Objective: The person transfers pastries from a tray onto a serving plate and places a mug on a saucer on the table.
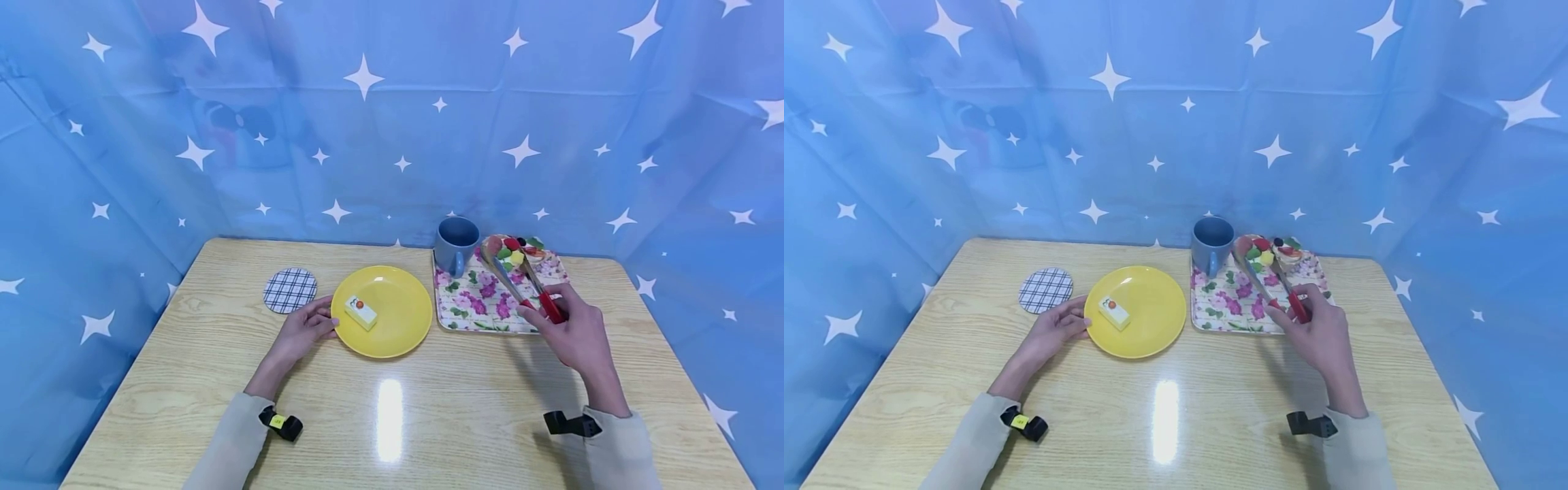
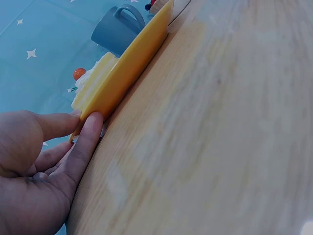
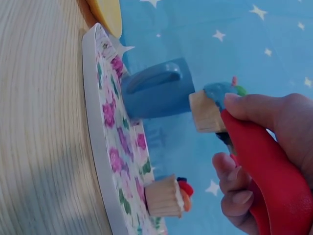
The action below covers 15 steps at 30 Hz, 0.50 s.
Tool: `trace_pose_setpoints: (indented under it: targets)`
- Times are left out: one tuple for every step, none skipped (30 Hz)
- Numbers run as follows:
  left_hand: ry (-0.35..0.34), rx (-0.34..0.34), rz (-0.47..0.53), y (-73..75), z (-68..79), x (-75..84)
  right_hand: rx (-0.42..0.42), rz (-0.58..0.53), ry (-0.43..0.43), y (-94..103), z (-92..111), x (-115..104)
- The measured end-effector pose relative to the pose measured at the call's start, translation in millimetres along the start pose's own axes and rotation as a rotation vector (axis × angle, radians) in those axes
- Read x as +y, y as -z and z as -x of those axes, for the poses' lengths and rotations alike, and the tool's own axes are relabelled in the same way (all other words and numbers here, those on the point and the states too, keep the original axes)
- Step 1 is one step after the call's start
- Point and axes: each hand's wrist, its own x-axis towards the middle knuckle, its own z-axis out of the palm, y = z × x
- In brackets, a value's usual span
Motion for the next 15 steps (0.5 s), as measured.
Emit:
trace_pose_setpoints:
  targets:
    - [-0.002,-0.001,0.002,0.1,-0.1,0.1,0.003,-0.001,0.007,-0.2,0,-1]
    - [-0.003,-0.004,0.004,0.2,0.0,0.2,0.006,-0.004,0.014,-0.4,1,-2]
    - [-0.003,-0.006,0.004,0.2,0.2,0.4,0.008,-0.004,0.021,-0.6,1,-3]
    - [-0.003,-0.006,0.006,0.3,0.4,0.5,0.01,-0.004,0.027,-0.8,1,-4]
    - [-0.003,-0.006,0.007,0.4,0.6,0.5,0.01,-0.006,0.032,-1.1,1,-5]
    - [-0.002,-0.006,0.007,0.4,0.7,0.5,0.008,-0.009,0.034,-1.1,2,-6]
    - [-0.006,-0.007,0.001,0.6,0.7,0.2,0.006,-0.009,0.035,-1.2,2,-7]
    - [-0.004,-0.006,0.001,0.6,0.9,0.2,0.005,-0.011,0.039,-1.3,3,-8]
    - [-0.003,-0.005,0.001,0.7,0.8,0.1,0.004,-0.013,0.041,-1.5,3,-9]
    - [-0.003,-0.003,0.001,0.7,0.8,0.1,0.004,-0.016,0.046,-1.7,4,-10]
    - [-0.003,-0.003,0.0,0.7,0.7,0.1,0.004,-0.017,0.05,-1.9,4,-11]
    - [-0.003,-0.003,-0.001,0.7,0.6,0.1,0.005,-0.018,0.054,-2.1,4,-11]
    - [-0.003,-0.003,-0.003,0.6,0.6,0.1,0.004,-0.021,0.059,-2.5,4,-12]
    - [0.001,-0.001,0.001,0.4,0.5,0.3,0.002,-0.022,0.062,-2.7,5,-12]
    - [-0.001,-0.002,-0.002,0.6,0.4,0.0,-0.002,-0.025,0.064,-3.1,5,-13]
